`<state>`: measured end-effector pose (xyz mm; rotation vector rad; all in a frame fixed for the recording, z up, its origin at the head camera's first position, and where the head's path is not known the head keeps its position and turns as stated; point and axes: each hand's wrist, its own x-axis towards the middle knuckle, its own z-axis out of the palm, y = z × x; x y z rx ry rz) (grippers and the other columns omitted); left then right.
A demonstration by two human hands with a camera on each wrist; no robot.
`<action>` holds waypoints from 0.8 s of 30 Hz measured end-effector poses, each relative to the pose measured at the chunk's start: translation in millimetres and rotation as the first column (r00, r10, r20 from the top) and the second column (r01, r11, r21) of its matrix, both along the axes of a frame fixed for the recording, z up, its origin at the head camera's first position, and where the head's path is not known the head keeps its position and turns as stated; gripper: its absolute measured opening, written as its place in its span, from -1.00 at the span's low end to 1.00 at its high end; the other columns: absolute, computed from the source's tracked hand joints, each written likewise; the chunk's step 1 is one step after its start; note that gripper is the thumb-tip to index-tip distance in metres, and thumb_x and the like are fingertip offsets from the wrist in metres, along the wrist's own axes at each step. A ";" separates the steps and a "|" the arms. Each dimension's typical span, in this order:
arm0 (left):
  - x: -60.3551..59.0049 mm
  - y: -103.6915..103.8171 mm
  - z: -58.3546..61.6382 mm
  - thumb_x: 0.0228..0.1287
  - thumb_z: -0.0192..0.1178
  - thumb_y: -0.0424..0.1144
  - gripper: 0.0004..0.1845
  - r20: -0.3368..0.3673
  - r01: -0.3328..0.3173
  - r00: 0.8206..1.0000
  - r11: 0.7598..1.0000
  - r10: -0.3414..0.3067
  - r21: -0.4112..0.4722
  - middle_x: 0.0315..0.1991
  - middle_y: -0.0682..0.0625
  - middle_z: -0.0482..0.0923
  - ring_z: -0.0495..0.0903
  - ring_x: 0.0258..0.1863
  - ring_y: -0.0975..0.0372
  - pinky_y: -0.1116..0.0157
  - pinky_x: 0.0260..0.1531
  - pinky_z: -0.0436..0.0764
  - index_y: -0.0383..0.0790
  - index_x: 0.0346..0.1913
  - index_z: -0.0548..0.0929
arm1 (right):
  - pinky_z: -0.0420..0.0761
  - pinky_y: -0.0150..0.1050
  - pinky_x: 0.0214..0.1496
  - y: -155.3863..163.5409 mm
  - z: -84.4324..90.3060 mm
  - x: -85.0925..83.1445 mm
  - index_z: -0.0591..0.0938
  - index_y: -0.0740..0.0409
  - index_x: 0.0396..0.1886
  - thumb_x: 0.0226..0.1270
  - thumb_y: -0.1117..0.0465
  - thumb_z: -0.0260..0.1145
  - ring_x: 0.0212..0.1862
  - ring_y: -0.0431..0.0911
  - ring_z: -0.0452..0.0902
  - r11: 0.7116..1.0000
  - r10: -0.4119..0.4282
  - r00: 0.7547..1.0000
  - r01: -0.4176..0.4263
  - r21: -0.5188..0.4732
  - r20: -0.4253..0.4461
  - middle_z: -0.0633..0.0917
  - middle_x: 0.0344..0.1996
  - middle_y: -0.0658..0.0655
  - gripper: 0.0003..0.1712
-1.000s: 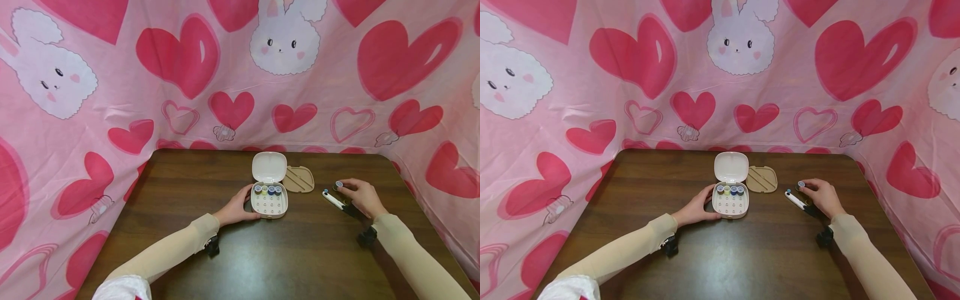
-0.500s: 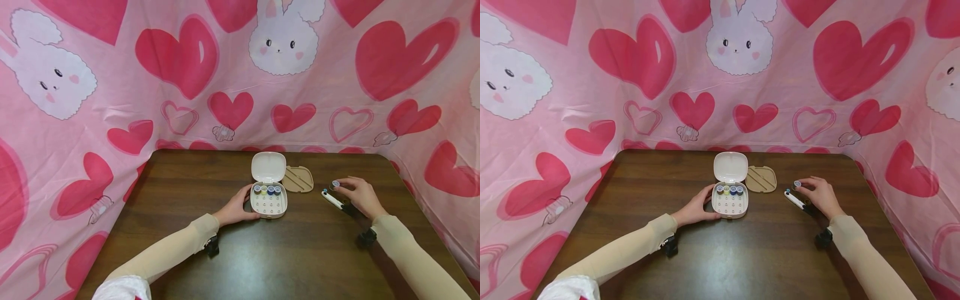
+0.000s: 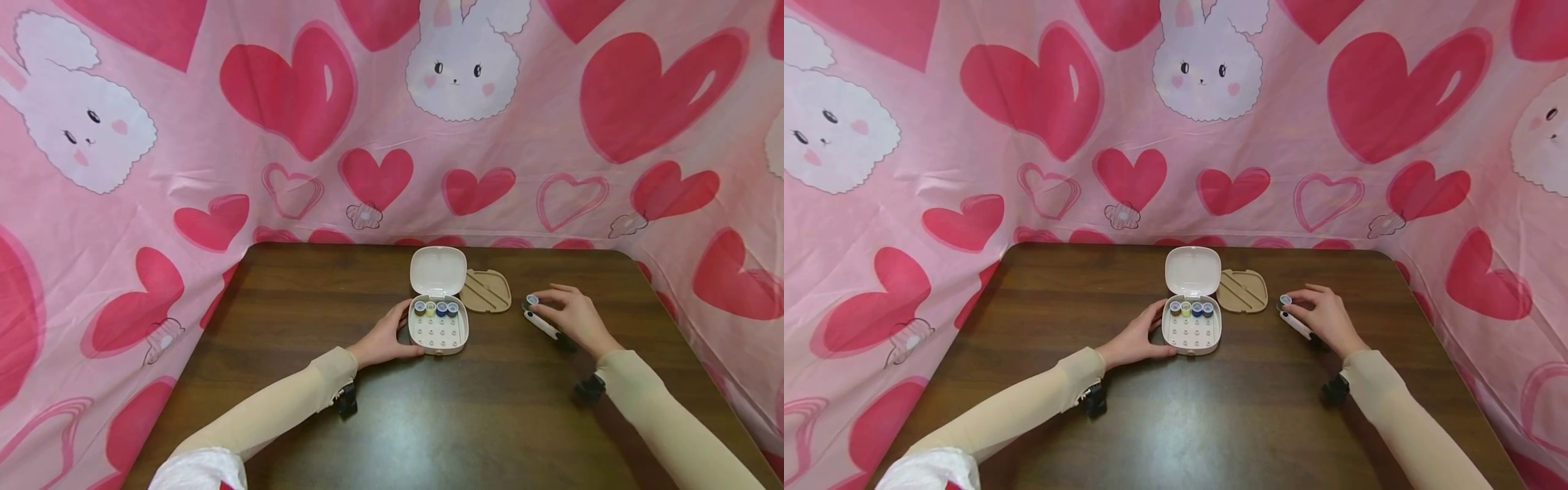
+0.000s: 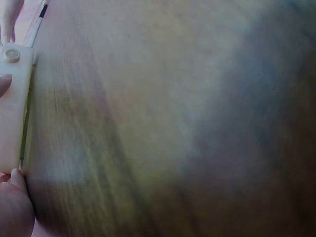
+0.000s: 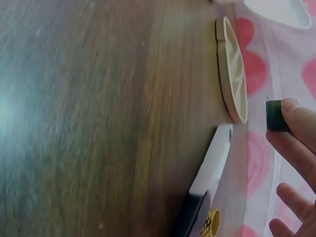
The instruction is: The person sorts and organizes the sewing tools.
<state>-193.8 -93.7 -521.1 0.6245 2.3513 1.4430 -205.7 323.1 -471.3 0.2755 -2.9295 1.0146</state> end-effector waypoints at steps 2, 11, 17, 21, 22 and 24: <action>-0.4 0.2 -0.2 0.09 0.62 -0.14 0.18 -0.003 0.001 1.000 1.000 -0.001 -0.001 0.58 -0.16 0.15 0.26 0.54 0.09 0.19 0.51 0.33 -0.23 0.63 0.05 | 0.31 0.51 0.35 -3.9 1.7 0.6 0.75 0.24 0.11 0.41 0.00 0.46 0.43 0.43 0.26 1.000 0.006 1.000 -0.006 -0.002 0.003 0.45 0.37 0.52 -0.54; -1.2 0.5 -1.5 0.09 0.62 -0.13 0.17 -0.008 0.000 1.000 1.000 0.000 0.000 0.57 -0.17 0.15 0.28 0.53 0.07 0.17 0.50 0.34 -0.24 0.63 0.06 | 0.30 0.50 0.36 -16.1 3.4 0.2 0.78 0.19 0.08 0.37 0.02 0.50 0.42 0.39 0.29 1.000 0.027 0.999 -0.027 0.001 -0.017 0.52 0.32 0.49 -0.58; -1.5 0.1 -2.0 0.08 0.62 -0.14 0.18 0.004 0.000 1.000 1.000 0.000 -0.004 0.58 -0.13 0.14 0.27 0.54 0.12 0.22 0.51 0.32 -0.20 0.63 0.05 | 0.28 0.50 0.36 -23.3 1.8 -1.2 0.80 0.21 0.01 0.32 0.08 0.55 0.38 0.37 0.34 0.999 0.052 0.995 -0.051 0.007 -0.083 0.71 0.10 0.40 -0.63; -2.0 -0.4 -2.2 0.08 0.62 -0.14 0.18 0.001 0.001 1.000 1.000 -0.001 -0.002 0.58 -0.14 0.15 0.27 0.54 0.12 0.23 0.50 0.32 -0.20 0.64 0.06 | 0.25 0.49 0.38 -29.3 1.7 -2.1 0.81 0.19 -0.01 0.32 0.10 0.54 0.38 0.34 0.35 0.998 0.063 0.993 -0.063 -0.001 -0.098 0.81 -0.11 0.27 -0.66; -2.0 -0.3 -2.1 0.08 0.62 -0.13 0.18 0.001 0.001 1.000 1.000 -0.001 -0.001 0.58 -0.14 0.15 0.27 0.54 0.11 0.21 0.50 0.32 -0.21 0.63 0.05 | 0.26 0.48 0.39 -30.7 1.7 -2.3 0.81 0.19 -0.01 0.32 0.10 0.54 0.38 0.33 0.35 0.998 0.067 0.993 -0.068 -0.005 -0.097 0.81 -0.12 0.25 -0.66; -2.0 -0.1 -1.7 0.08 0.62 -0.13 0.18 -0.002 0.000 1.000 1.000 0.000 -0.002 0.58 -0.15 0.15 0.27 0.54 0.09 0.20 0.51 0.32 -0.22 0.63 0.05 | 0.28 0.46 0.39 -33.5 2.1 -2.6 0.81 0.18 -0.01 0.32 0.10 0.54 0.38 0.33 0.35 0.997 0.073 0.993 -0.074 -0.014 -0.096 0.81 -0.14 0.23 -0.67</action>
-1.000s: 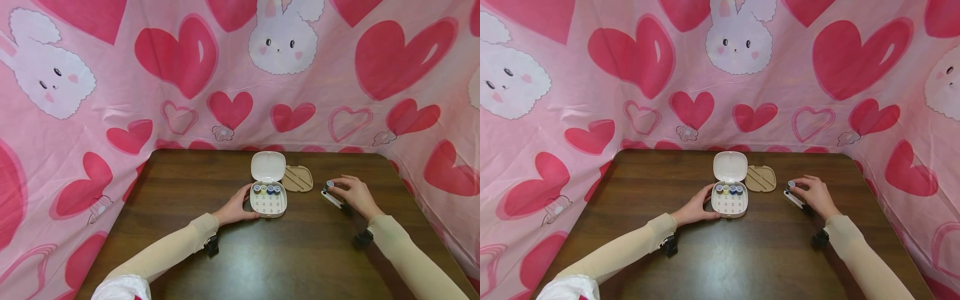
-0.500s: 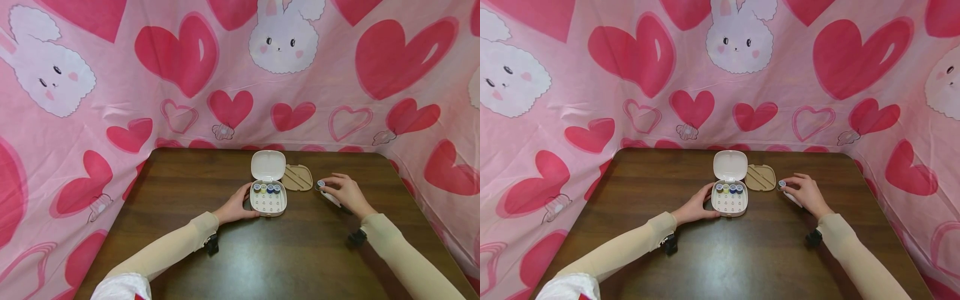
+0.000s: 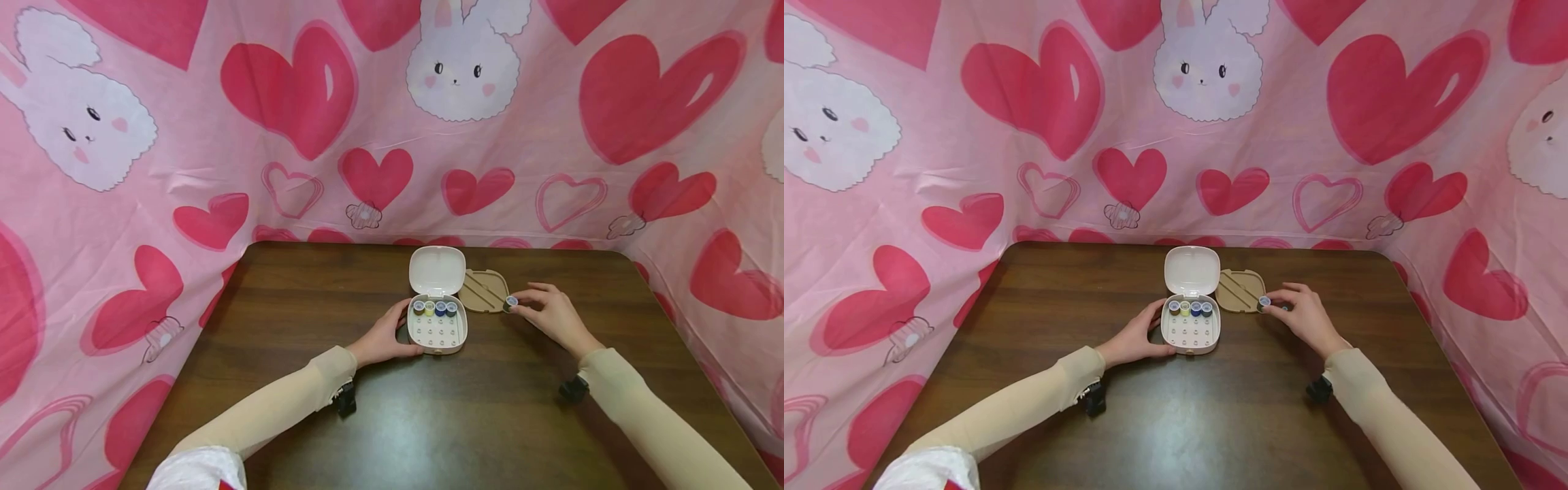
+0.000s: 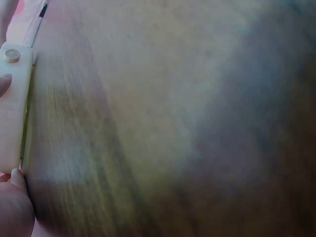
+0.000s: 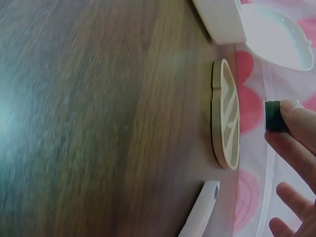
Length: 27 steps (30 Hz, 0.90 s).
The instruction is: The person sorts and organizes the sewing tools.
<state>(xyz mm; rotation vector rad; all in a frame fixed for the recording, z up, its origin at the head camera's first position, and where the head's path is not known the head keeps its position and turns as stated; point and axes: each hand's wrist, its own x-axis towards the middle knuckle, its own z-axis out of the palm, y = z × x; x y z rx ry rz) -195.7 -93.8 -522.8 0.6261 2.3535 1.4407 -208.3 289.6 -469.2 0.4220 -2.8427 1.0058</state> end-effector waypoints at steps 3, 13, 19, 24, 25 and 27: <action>-0.3 -0.5 0.4 0.09 0.62 -0.12 0.18 0.003 0.000 1.000 1.000 0.000 -0.006 0.58 -0.15 0.15 0.27 0.54 0.09 0.19 0.51 0.32 -0.21 0.63 0.05 | 0.32 0.44 0.38 -5.7 0.7 -0.6 0.81 0.18 -0.01 0.33 0.10 0.54 0.38 0.32 0.36 1.000 0.014 1.000 -0.014 -0.014 0.001 0.81 -0.13 0.24 -0.67; -0.4 0.0 -1.6 0.09 0.62 -0.13 0.18 -0.003 0.004 1.000 1.000 -0.004 -0.005 0.58 -0.15 0.14 0.28 0.54 0.09 0.20 0.50 0.33 -0.22 0.64 0.04 | 0.37 0.40 0.34 -22.6 -0.2 0.1 0.81 0.17 -0.02 0.30 0.09 0.55 0.36 0.32 0.37 0.999 0.032 0.999 -0.033 -0.038 -0.004 0.76 0.01 0.34 -0.66; -0.4 -0.1 -1.1 0.09 0.62 -0.12 0.17 -0.015 0.005 1.000 1.000 -0.005 0.000 0.57 -0.15 0.15 0.26 0.54 0.09 0.19 0.51 0.33 -0.22 0.63 0.05 | 0.35 0.38 0.36 -32.4 0.3 0.5 0.81 0.16 0.00 0.31 0.07 0.55 0.32 0.30 0.38 0.998 0.047 0.998 -0.045 -0.036 0.041 0.66 0.10 0.40 -0.65; 0.5 0.0 0.8 0.09 0.62 -0.14 0.17 -0.011 0.006 1.000 1.000 -0.006 0.001 0.57 -0.15 0.16 0.24 0.54 0.10 0.20 0.51 0.32 -0.21 0.63 0.06 | 0.30 0.41 0.36 -40.3 -2.3 -0.8 0.80 0.16 0.04 0.32 0.06 0.54 0.33 0.32 0.35 0.998 0.057 0.996 -0.055 -0.028 0.063 0.56 0.23 0.47 -0.62; 0.8 0.1 1.1 0.09 0.62 -0.14 0.17 -0.009 0.005 1.000 1.000 -0.005 0.001 0.57 -0.15 0.15 0.25 0.54 0.10 0.20 0.51 0.32 -0.22 0.63 0.06 | 0.29 0.41 0.36 -42.2 -2.9 -1.0 0.80 0.17 0.04 0.31 0.06 0.55 0.33 0.32 0.35 0.998 0.058 0.996 -0.056 -0.030 0.063 0.56 0.24 0.47 -0.61; 1.2 0.2 1.8 0.10 0.62 -0.14 0.16 -0.006 0.004 1.000 1.000 -0.004 -0.001 0.57 -0.15 0.15 0.25 0.54 0.10 0.20 0.51 0.32 -0.21 0.63 0.06 | 0.27 0.40 0.36 -45.8 -3.9 -1.3 0.80 0.17 0.04 0.30 0.06 0.55 0.33 0.31 0.35 0.998 0.064 0.996 -0.062 -0.032 0.063 0.55 0.25 0.47 -0.61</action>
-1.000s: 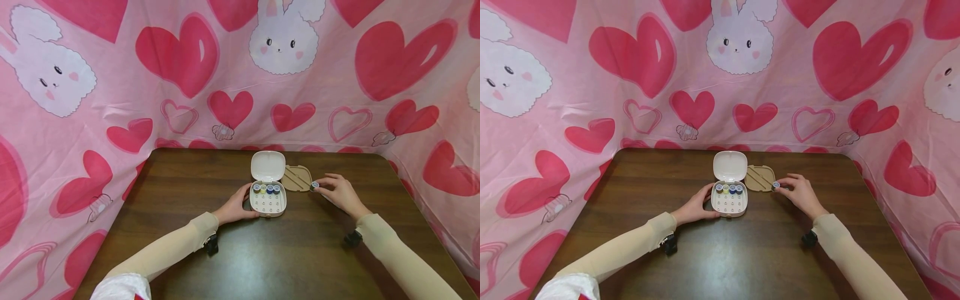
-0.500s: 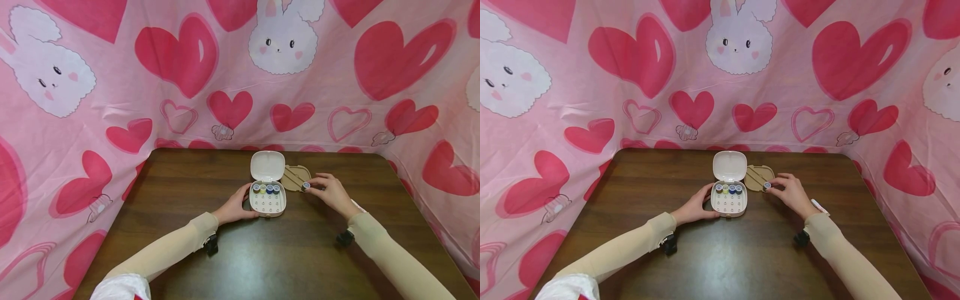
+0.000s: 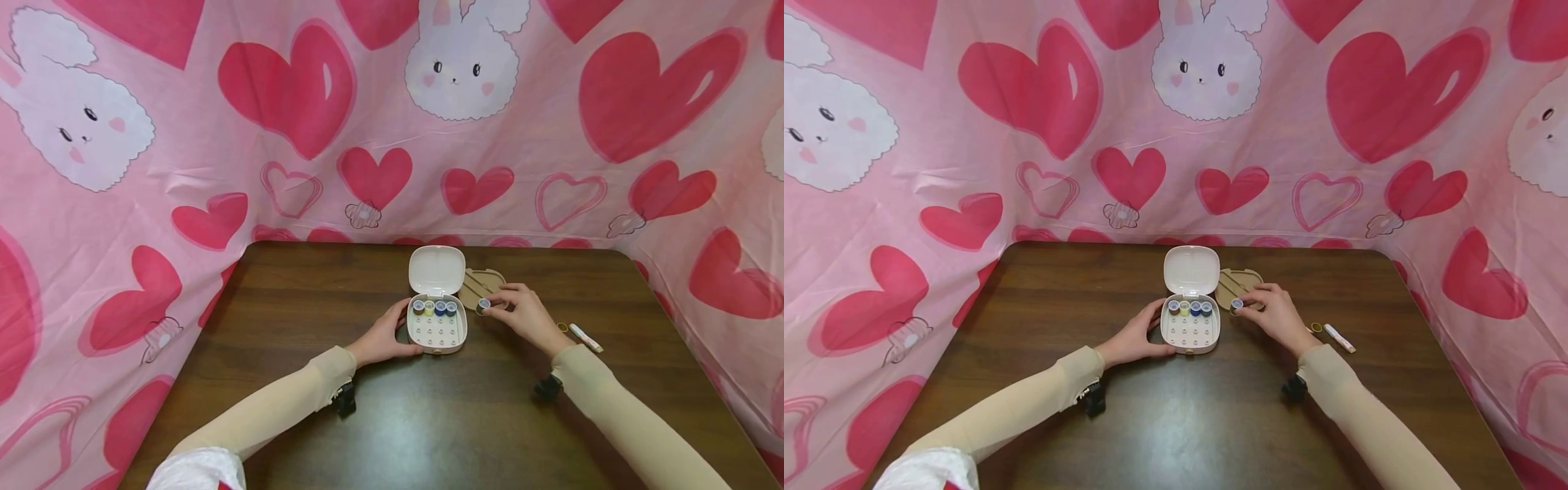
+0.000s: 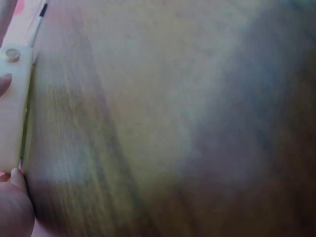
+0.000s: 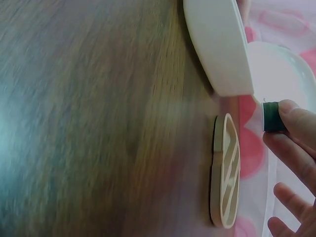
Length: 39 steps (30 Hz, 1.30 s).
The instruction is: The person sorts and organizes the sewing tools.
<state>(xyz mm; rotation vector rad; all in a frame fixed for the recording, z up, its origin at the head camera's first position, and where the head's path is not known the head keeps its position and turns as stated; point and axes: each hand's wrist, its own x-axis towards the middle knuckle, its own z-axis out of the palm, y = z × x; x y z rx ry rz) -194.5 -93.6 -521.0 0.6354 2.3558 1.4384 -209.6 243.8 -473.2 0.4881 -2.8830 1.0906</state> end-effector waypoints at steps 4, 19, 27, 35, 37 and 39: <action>0.7 0.5 1.1 0.09 0.62 -0.14 0.16 0.006 -0.002 1.000 1.000 0.002 0.001 0.57 -0.15 0.16 0.25 0.54 0.11 0.20 0.51 0.32 -0.21 0.63 0.07 | 0.25 0.40 0.39 -7.8 -0.2 0.1 0.80 0.17 0.03 0.29 0.09 0.56 0.34 0.30 0.35 1.000 0.018 1.000 -0.018 -0.016 0.001 0.56 0.26 0.46 -0.62; 0.0 -0.1 -2.6 0.10 0.62 -0.15 0.17 0.008 0.000 1.000 1.000 0.000 -0.002 0.58 -0.15 0.14 0.24 0.55 0.11 0.21 0.51 0.32 -0.21 0.63 0.05 | 0.50 0.34 0.29 -38.6 -1.8 -2.7 0.82 0.16 -0.02 0.30 0.12 0.55 0.34 0.30 0.38 0.996 0.069 0.997 -0.068 -0.053 0.017 0.68 0.12 0.37 -0.69; -0.1 0.5 -2.2 0.11 0.61 -0.12 0.18 0.019 -0.003 1.000 1.000 0.003 -0.017 0.59 -0.14 0.12 0.25 0.55 0.12 0.23 0.50 0.33 -0.20 0.64 0.04 | 0.35 0.30 0.37 -54.1 -2.6 -1.3 0.84 0.16 -0.11 0.23 0.19 0.58 0.25 0.25 0.44 0.995 0.096 0.994 -0.097 -0.030 -0.052 0.82 -0.19 0.11 -0.75; -0.3 1.2 2.1 0.12 0.61 -0.11 0.17 0.034 -0.007 0.999 0.999 0.009 -0.048 0.61 -0.11 0.10 0.25 0.55 0.14 0.26 0.50 0.31 -0.16 0.65 0.03 | 0.28 0.35 0.32 -61.9 -9.5 0.3 0.85 0.11 -0.13 0.20 0.19 0.61 0.22 0.26 0.48 0.994 0.111 0.983 -0.111 0.008 -0.146 0.79 -0.09 0.19 -0.76; -0.3 0.9 2.0 0.13 0.60 -0.11 0.17 0.031 -0.005 0.999 0.999 0.007 -0.042 0.60 -0.13 0.10 0.25 0.55 0.12 0.24 0.51 0.32 -0.18 0.65 0.02 | 0.28 0.38 0.33 -64.1 -10.6 1.6 0.85 0.12 -0.13 0.19 0.17 0.61 0.22 0.27 0.48 0.994 0.107 0.980 -0.105 0.019 -0.165 0.80 -0.09 0.19 -0.75; -0.3 0.6 1.7 0.13 0.60 -0.10 0.17 0.029 -0.005 1.000 0.999 0.006 -0.040 0.61 -0.13 0.09 0.25 0.55 0.11 0.22 0.51 0.32 -0.18 0.65 0.02 | 0.28 0.39 0.33 -66.8 -11.8 2.5 0.85 0.12 -0.12 0.19 0.15 0.61 0.22 0.27 0.49 0.994 0.107 0.977 -0.102 0.039 -0.182 0.82 -0.11 0.17 -0.73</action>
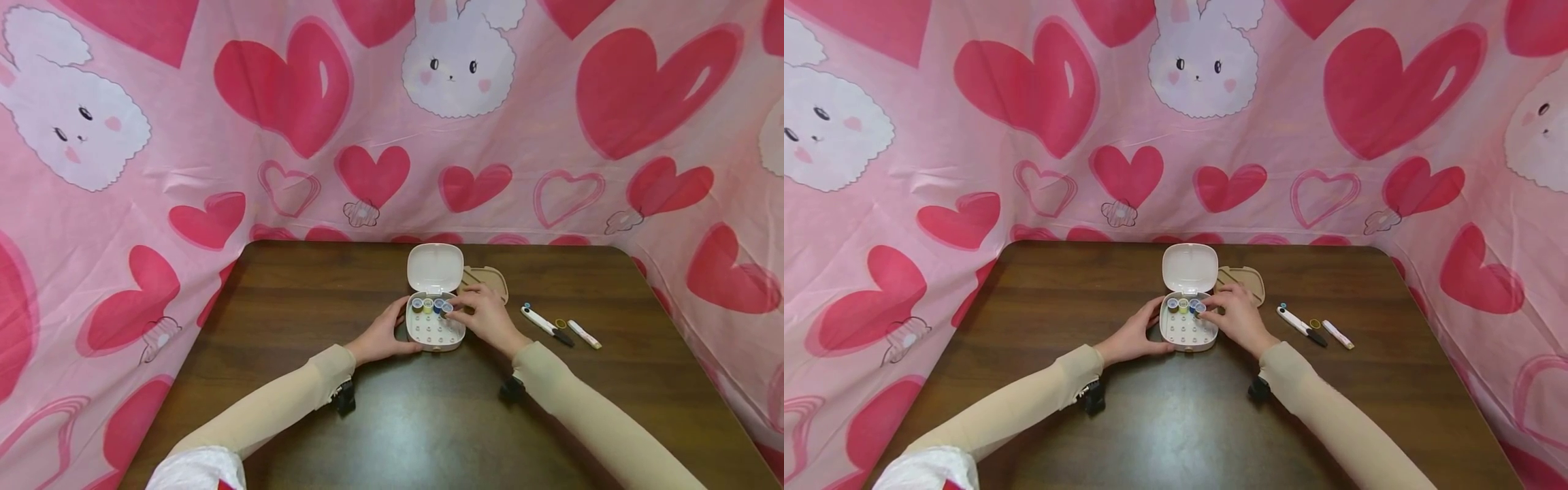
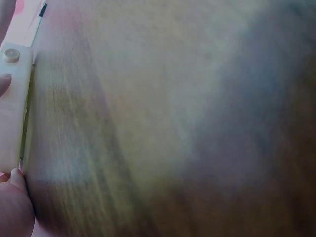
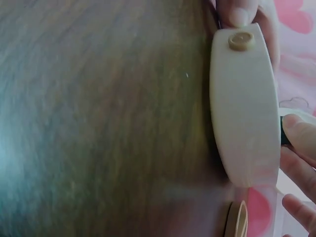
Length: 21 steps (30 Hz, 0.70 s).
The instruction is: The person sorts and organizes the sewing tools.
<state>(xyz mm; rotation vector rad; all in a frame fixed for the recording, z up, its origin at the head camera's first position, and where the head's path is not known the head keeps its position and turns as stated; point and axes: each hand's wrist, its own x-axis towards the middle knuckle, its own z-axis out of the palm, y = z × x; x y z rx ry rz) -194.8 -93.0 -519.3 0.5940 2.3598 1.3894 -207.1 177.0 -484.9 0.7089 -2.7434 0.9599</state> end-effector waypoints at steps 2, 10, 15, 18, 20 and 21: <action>-0.1 -0.2 -0.1 0.13 0.60 -0.10 0.17 -0.004 -0.001 1.000 1.000 0.001 0.010 0.61 -0.14 0.09 0.26 0.55 0.09 0.19 0.51 0.32 -0.20 0.64 0.02 | 0.24 0.40 0.38 -3.3 -0.9 0.5 0.85 0.13 -0.11 0.19 0.13 0.62 0.23 0.26 0.50 1.000 0.001 1.000 -0.001 0.019 -0.006 0.83 -0.15 0.13 -0.71; 0.5 0.6 -0.6 0.11 0.61 -0.13 0.17 -0.025 -0.003 1.000 1.000 0.004 0.024 0.60 -0.17 0.11 0.27 0.54 0.08 0.20 0.50 0.34 -0.24 0.64 0.04 | 0.20 0.35 0.43 -17.4 -1.2 5.5 0.85 0.07 -0.16 0.19 0.09 0.62 0.21 0.19 0.52 0.996 0.006 0.999 -0.003 0.084 -0.036 0.83 -0.27 0.00 -0.75; 0.6 0.3 -2.0 0.12 0.61 -0.14 0.16 -0.036 -0.002 0.999 0.999 0.003 0.032 0.59 -0.17 0.12 0.27 0.54 0.08 0.18 0.50 0.34 -0.24 0.63 0.05 | 0.25 0.29 0.36 -26.5 -1.1 8.3 0.85 0.06 -0.21 0.16 0.09 0.64 0.14 0.15 0.54 0.994 -0.008 0.995 0.019 0.106 -0.096 0.83 -0.33 -0.03 -0.76; 0.2 0.1 -3.0 0.12 0.61 -0.14 0.15 -0.041 0.002 0.999 0.999 0.000 0.033 0.59 -0.17 0.12 0.27 0.54 0.08 0.19 0.50 0.35 -0.23 0.63 0.06 | 0.33 0.19 0.24 -32.6 -1.6 9.5 0.85 0.06 -0.23 0.16 0.08 0.64 0.07 0.09 0.55 0.991 -0.021 0.994 0.035 0.129 -0.112 0.82 -0.36 -0.06 -0.77; 0.1 0.1 -3.4 0.11 0.61 -0.15 0.15 -0.041 0.002 0.999 0.999 -0.001 0.032 0.58 -0.17 0.13 0.27 0.54 0.08 0.19 0.50 0.35 -0.23 0.63 0.06 | 0.35 0.12 0.14 -37.1 -2.1 10.3 0.85 0.04 -0.24 0.16 0.07 0.64 0.03 0.05 0.54 0.988 -0.033 0.993 0.049 0.145 -0.110 0.81 -0.37 -0.08 -0.77; 0.1 0.2 -3.4 0.11 0.61 -0.15 0.15 -0.041 0.002 0.999 0.999 -0.001 0.034 0.58 -0.17 0.13 0.27 0.53 0.08 0.19 0.50 0.35 -0.23 0.63 0.06 | 0.35 0.09 0.10 -39.3 -2.1 11.0 0.85 0.04 -0.24 0.16 0.07 0.64 0.01 0.04 0.53 0.988 -0.038 0.994 0.054 0.148 -0.105 0.81 -0.38 -0.09 -0.78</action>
